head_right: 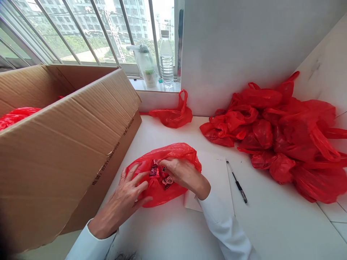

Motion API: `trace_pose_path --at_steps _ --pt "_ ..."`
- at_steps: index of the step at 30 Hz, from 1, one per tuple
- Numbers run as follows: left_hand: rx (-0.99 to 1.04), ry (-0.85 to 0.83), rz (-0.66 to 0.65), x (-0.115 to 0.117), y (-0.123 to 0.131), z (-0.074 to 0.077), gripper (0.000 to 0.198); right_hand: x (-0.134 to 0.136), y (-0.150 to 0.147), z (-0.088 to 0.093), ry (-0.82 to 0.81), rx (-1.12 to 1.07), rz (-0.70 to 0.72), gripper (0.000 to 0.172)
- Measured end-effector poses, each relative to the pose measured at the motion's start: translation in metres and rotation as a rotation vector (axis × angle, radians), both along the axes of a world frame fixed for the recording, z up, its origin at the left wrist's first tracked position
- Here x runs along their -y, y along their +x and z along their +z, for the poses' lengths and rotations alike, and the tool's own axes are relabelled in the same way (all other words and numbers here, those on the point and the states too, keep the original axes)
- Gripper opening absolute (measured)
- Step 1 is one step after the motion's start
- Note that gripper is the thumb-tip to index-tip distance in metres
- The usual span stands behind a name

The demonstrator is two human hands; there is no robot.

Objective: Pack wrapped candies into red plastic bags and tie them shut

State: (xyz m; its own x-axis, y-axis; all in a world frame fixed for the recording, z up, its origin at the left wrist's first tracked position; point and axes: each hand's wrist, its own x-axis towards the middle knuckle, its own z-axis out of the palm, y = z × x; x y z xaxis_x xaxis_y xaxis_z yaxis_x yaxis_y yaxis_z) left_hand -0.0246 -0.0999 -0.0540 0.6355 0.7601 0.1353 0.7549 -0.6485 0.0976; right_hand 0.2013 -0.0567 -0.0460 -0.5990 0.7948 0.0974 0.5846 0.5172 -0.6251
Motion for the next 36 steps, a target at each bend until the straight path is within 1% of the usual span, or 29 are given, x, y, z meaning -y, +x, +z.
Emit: trace_pose_path --at_steps 2,4,6,8,10,12,15,17,18,21,22,23,25,26,27,28,30,31,33,35,36 --pt "0.036 -0.081 -0.057 0.003 -0.004 0.01 0.014 0.002 0.005 0.012 0.035 -0.04 0.033 0.036" --pt "0.111 -0.11 -0.112 0.006 -0.009 0.019 0.01 0.004 0.011 0.02 0.087 -0.088 -0.001 0.033" --pt "0.206 -0.056 -0.144 0.01 -0.012 0.026 0.007 0.005 0.014 0.024 0.116 -0.101 -0.077 0.03" --pt "0.306 0.038 -0.155 0.013 -0.014 0.028 0.018 0.008 0.012 0.026 0.088 -0.089 -0.11 0.028" --pt "0.38 0.117 -0.157 0.015 -0.011 0.028 0.027 0.012 0.004 0.028 -0.015 -0.12 -0.072 0.032" --pt "0.415 0.169 -0.158 0.017 -0.006 0.026 0.031 0.017 -0.008 0.03 -0.168 -0.231 0.0 0.035" --pt "0.444 0.224 -0.142 0.019 0.002 0.024 0.033 0.023 -0.024 0.029 -0.372 -0.399 0.116 0.03" --pt "0.49 0.257 -0.115 0.022 0.003 0.023 0.034 0.024 -0.027 0.028 -0.42 -0.476 0.127 0.023" --pt "0.519 0.263 -0.099 0.024 0.002 0.023 0.032 0.025 -0.026 0.029 -0.421 -0.513 0.096 0.021" --pt "0.631 0.227 -0.033 0.03 0.001 0.027 0.026 0.03 -0.019 0.04 -0.367 -0.585 -0.072 0.02" --pt "0.673 0.205 -0.011 0.032 0.002 0.029 0.029 0.034 -0.018 0.046 -0.337 -0.596 -0.105 0.021" --pt "0.706 0.184 0.011 0.033 0.004 0.029 0.042 0.039 -0.018 0.053 -0.314 -0.61 -0.112 0.022" --pt "0.737 0.145 0.053 0.033 0.012 0.027 0.084 0.051 -0.024 0.066 -0.275 -0.64 -0.053 0.025" --pt "0.758 0.144 0.085 0.031 0.017 0.023 0.093 0.058 -0.029 0.07 -0.256 -0.641 -0.001 0.027" --pt "0.784 0.157 0.127 0.029 0.022 0.017 0.091 0.065 -0.036 0.074 -0.232 -0.632 0.059 0.029" --pt "0.854 0.19 0.183 0.026 0.026 0.01 0.076 0.071 -0.043 0.075 -0.189 -0.613 0.116 0.03" --pt "1.002 0.298 0.337 0.02 0.03 -0.003 0.04 0.082 -0.056 0.075 -0.037 -0.528 0.197 0.029" --pt "1.023 0.252 0.377 0.019 0.029 -0.007 0.033 0.086 -0.059 0.074 0.043 -0.467 0.218 0.028" --pt "1.054 0.182 0.429 0.021 0.023 -0.008 0.03 0.092 -0.061 0.074 0.18 -0.362 0.238 0.026" --pt "1.04 0.102 0.452 0.028 0.017 0.0 0.034 0.092 -0.055 0.075 0.255 -0.323 0.197 0.026" --pt "1.028 0.063 0.475 0.034 0.015 0.006 0.033 0.089 -0.049 0.075 0.277 -0.319 0.154 0.027"
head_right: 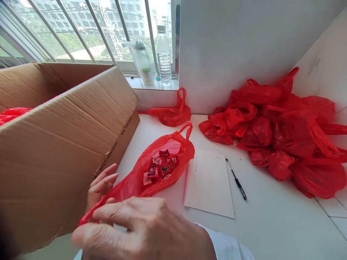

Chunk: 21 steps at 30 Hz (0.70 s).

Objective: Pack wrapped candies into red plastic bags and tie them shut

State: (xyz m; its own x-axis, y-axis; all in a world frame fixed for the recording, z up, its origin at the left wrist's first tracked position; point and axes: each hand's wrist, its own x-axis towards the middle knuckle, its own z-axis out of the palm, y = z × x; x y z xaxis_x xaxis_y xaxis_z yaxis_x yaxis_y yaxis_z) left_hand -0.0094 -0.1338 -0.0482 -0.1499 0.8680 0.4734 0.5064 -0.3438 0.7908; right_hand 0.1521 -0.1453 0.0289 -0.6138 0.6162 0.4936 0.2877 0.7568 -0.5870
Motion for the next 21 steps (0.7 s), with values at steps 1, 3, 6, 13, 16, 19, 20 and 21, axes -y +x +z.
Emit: trace_pose_path --at_steps 1,3,6,13,16,19,20,21 --pt "0.004 -0.049 0.0 0.006 -0.001 0.005 0.033 -0.005 0.006 -0.001 0.006 0.009 -0.06 0.027" --pt "0.011 -0.135 0.011 0.016 0.0 0.011 0.031 -0.023 0.018 -0.008 -0.018 0.121 -0.213 0.027" --pt "-0.002 -0.169 0.058 0.024 0.002 0.007 0.03 -0.057 0.027 -0.033 -0.083 0.437 -0.332 0.025" --pt "0.185 -0.402 0.081 0.022 0.003 0.007 0.038 -0.1 0.006 -0.101 -0.03 0.542 -0.165 0.029" --pt "0.27 -0.44 0.072 0.018 0.006 0.013 0.04 -0.101 0.0 -0.111 -0.043 0.544 -0.157 0.03" --pt "0.38 -0.454 0.067 0.01 0.004 0.013 0.039 -0.103 0.006 -0.108 -0.124 0.542 -0.125 0.027" --pt "0.426 -0.459 0.048 0.007 0.003 0.012 0.038 -0.104 0.009 -0.105 -0.15 0.537 -0.106 0.025" --pt "0.478 -0.466 0.016 0.003 0.002 0.011 0.038 -0.105 0.013 -0.102 -0.172 0.532 -0.088 0.023"
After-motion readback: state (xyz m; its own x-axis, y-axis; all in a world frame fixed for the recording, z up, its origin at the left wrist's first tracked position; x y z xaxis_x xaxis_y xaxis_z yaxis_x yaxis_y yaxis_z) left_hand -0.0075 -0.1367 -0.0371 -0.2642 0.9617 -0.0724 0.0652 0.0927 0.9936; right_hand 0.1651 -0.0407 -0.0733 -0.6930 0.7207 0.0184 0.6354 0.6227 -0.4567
